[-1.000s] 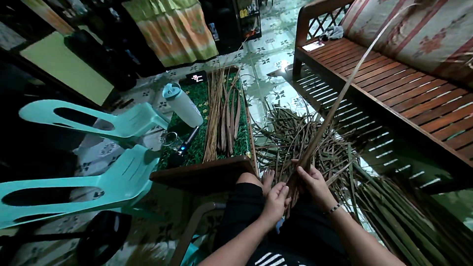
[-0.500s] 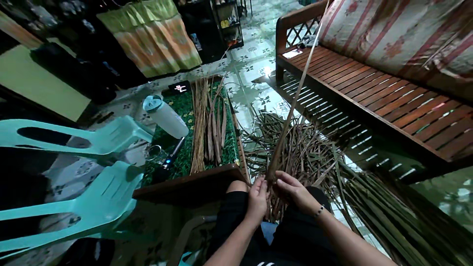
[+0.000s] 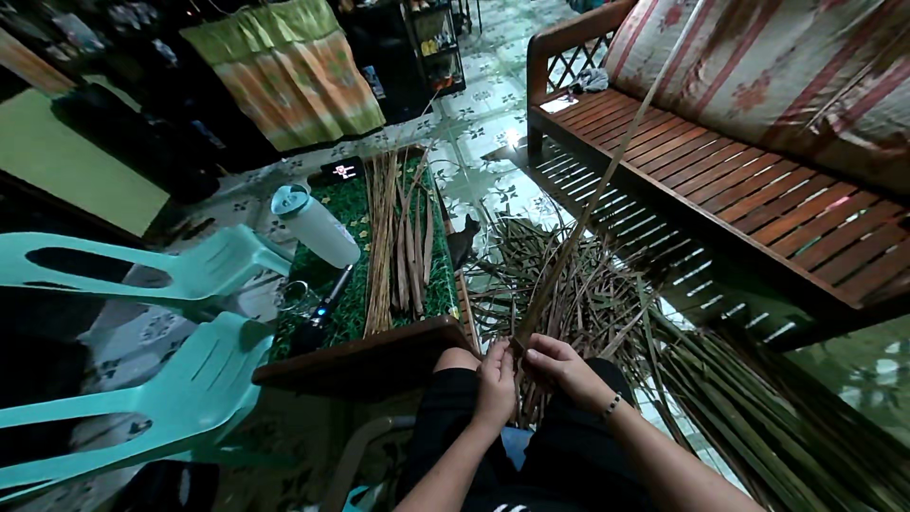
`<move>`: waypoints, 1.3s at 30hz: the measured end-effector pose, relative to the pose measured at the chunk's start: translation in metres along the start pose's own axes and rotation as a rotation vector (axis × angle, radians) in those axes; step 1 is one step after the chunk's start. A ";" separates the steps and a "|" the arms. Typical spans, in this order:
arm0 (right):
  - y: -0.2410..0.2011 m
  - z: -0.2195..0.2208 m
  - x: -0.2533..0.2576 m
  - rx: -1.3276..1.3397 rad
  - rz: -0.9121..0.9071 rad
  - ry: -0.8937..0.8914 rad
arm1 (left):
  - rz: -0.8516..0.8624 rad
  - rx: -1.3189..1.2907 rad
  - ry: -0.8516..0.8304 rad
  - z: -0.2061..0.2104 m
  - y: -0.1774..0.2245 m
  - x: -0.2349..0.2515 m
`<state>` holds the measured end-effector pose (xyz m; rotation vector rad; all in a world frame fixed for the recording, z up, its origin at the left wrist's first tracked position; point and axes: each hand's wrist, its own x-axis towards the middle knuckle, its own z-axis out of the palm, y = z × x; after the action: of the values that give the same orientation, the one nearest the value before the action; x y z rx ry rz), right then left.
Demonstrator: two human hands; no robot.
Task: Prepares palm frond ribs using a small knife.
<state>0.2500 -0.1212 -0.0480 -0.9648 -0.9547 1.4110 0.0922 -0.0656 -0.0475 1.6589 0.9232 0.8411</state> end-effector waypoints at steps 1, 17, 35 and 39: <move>0.000 0.001 0.000 -0.002 0.003 0.015 | -0.001 0.011 -0.004 0.000 0.001 0.000; -0.001 0.005 -0.002 0.016 0.070 -0.002 | -0.027 -0.013 0.003 0.003 -0.004 -0.005; 0.003 0.017 -0.004 0.087 0.046 0.098 | -0.098 -0.032 -0.018 -0.002 0.000 -0.004; 0.001 0.019 -0.004 0.039 0.009 0.104 | -0.161 -0.064 -0.067 -0.008 0.012 -0.002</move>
<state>0.2322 -0.1255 -0.0428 -1.0047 -0.8440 1.3684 0.0863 -0.0660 -0.0345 1.5264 0.9592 0.6944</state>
